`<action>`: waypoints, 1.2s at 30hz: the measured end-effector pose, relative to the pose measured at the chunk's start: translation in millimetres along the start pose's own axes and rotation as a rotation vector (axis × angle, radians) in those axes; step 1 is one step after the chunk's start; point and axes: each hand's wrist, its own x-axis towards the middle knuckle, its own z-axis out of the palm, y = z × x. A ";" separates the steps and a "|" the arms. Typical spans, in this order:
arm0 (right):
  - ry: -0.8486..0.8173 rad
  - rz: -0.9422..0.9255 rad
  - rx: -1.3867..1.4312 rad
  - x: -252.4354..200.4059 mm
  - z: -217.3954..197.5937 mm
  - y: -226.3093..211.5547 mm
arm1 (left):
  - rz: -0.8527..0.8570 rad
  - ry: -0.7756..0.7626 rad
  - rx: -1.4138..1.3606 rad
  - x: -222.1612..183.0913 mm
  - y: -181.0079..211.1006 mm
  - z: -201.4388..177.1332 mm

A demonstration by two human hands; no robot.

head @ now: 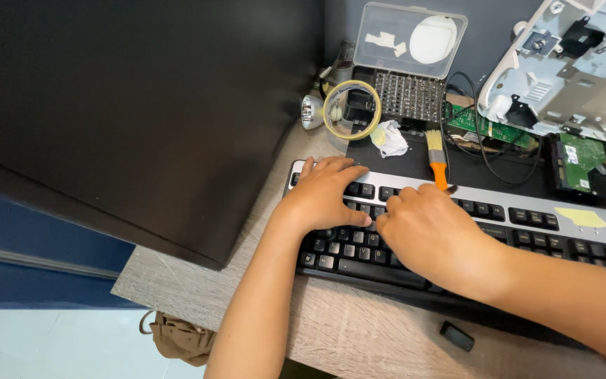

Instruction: Repairing and cleaning a computer keyboard by removing keys and brushing the base

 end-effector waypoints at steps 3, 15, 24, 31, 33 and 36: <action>-0.032 0.008 -0.028 -6.4 -4.3 0.3 | 0.001 -0.003 -0.019 -2.9 3.5 -3.7; -0.114 0.082 0.068 6.9 -4.7 3.2 | -0.003 -0.025 -0.019 -5.8 6.2 -7.7; -0.030 0.320 0.540 -42.9 22.9 13.4 | 0.000 -0.039 0.000 -9.3 11.0 -12.1; 0.214 0.356 0.500 -49.8 66.7 -0.1 | 0.005 -0.064 0.019 -11.9 14.2 -14.4; 0.259 0.330 0.457 -51.5 64.7 -4.5 | 0.000 -0.075 0.034 -11.8 16.3 -15.6; 0.321 0.295 0.348 -54.2 81.8 -11.1 | -0.008 -0.092 0.041 -11.7 19.6 -17.0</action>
